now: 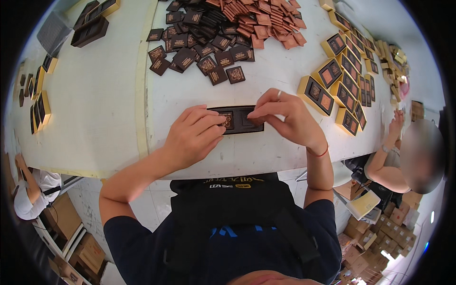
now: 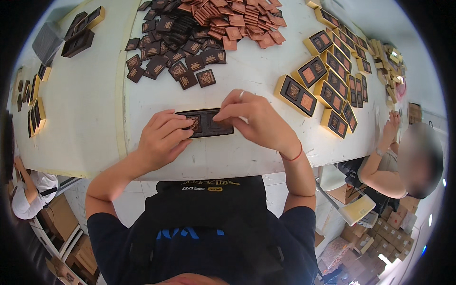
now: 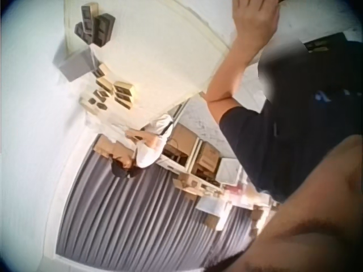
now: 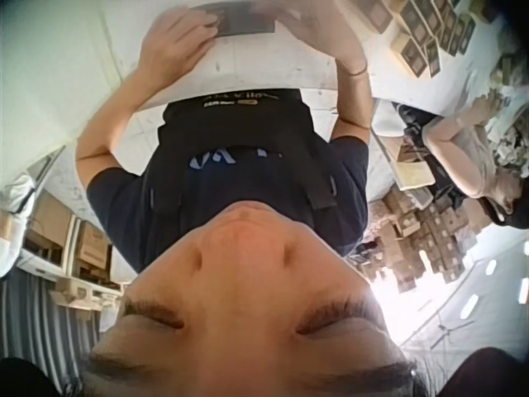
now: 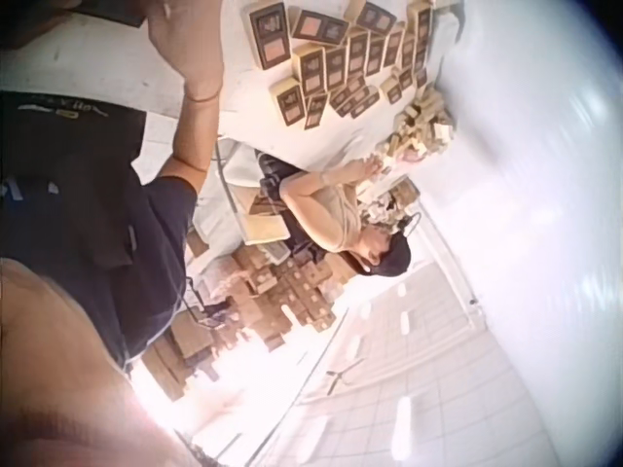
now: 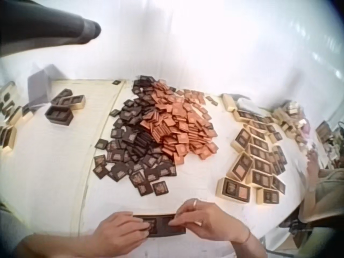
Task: The person assembles small cosmetic compacts by placing dark rectangular inserts into gold-colored trays and adding small square inserts. The person repeatedly picks up components from piles on the table, fits them into the trays, and sets the completed units aside.
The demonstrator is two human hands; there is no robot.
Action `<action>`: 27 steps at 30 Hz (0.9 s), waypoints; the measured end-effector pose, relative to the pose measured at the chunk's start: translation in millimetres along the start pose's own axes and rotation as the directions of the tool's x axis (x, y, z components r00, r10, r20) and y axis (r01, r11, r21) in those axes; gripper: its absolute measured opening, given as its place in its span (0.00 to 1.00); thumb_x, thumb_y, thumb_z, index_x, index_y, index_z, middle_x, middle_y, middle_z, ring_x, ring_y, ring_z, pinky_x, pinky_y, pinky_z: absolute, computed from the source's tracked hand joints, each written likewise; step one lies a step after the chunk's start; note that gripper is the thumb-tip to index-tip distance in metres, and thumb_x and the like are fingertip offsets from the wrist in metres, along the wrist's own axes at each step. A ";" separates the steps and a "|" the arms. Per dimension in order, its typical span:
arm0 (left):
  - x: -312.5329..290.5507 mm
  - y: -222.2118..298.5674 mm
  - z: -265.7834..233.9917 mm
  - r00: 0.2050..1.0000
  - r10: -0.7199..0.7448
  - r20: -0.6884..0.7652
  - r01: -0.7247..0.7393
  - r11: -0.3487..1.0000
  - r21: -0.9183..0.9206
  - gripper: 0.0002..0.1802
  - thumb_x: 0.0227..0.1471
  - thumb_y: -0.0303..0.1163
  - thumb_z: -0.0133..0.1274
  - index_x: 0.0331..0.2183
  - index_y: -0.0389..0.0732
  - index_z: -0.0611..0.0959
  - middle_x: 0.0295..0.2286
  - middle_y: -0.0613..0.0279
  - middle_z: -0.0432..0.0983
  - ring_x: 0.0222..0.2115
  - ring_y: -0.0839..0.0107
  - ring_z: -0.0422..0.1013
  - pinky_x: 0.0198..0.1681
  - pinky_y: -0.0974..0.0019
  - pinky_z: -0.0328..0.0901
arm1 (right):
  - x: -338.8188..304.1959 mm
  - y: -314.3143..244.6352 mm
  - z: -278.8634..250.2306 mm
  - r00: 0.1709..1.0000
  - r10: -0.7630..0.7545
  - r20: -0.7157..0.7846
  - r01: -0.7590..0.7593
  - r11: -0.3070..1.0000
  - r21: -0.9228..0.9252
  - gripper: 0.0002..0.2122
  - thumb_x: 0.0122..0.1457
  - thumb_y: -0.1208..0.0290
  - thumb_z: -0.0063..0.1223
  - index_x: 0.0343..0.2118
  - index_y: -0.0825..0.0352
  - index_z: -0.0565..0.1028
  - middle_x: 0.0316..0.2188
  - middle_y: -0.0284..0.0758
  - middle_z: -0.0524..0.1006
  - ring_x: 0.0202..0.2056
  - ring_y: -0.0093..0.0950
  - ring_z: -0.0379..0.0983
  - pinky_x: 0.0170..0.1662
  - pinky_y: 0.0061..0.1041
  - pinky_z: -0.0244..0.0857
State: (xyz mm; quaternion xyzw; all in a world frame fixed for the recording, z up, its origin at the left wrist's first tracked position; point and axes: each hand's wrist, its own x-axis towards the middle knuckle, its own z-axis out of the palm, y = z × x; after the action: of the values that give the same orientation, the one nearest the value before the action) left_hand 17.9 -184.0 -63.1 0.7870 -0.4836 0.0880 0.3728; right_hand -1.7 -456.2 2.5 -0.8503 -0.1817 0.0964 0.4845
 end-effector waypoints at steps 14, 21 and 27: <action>-0.6 -0.6 5.0 1.000 -0.007 -0.024 0.008 1.000 0.009 0.15 0.38 0.26 0.68 0.32 0.44 0.82 0.41 0.66 0.79 0.45 0.64 0.74 0.53 0.53 0.69 | -44.1 21.2 47.3 0.953 -0.287 -0.095 0.140 0.698 -0.703 0.23 0.48 0.78 0.63 0.50 0.62 0.79 0.55 0.33 0.75 0.57 0.40 0.68 0.56 0.40 0.64; -5.8 -49.1 -59.5 0.963 -0.175 -0.206 0.207 0.968 0.144 0.22 0.44 0.33 0.69 0.44 0.44 0.82 0.47 0.60 0.78 0.50 0.58 0.71 0.58 0.52 0.63 | -47.1 30.9 69.0 0.946 -0.207 -0.248 0.047 0.848 -0.528 0.19 0.47 0.79 0.66 0.45 0.67 0.77 0.60 0.42 0.71 0.64 0.47 0.60 0.64 0.47 0.56; -187.4 -238.6 -271.8 0.589 -0.072 -0.805 0.794 0.237 0.560 0.41 0.44 0.50 0.69 0.54 0.37 0.75 0.52 0.45 0.72 0.57 0.49 0.64 0.61 0.48 0.59 | -92.6 42.4 34.3 0.861 -0.104 -0.497 -0.298 0.689 -0.661 0.18 0.51 0.80 0.64 0.46 0.66 0.75 0.62 0.42 0.68 0.65 0.48 0.56 0.67 0.46 0.48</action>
State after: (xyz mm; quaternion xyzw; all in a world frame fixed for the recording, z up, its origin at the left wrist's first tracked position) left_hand 178.7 189.5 -84.3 0.8777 0.0683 0.4733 0.0312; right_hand -89.0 -486.1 -52.6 -0.9741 -0.0264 -0.1781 0.1369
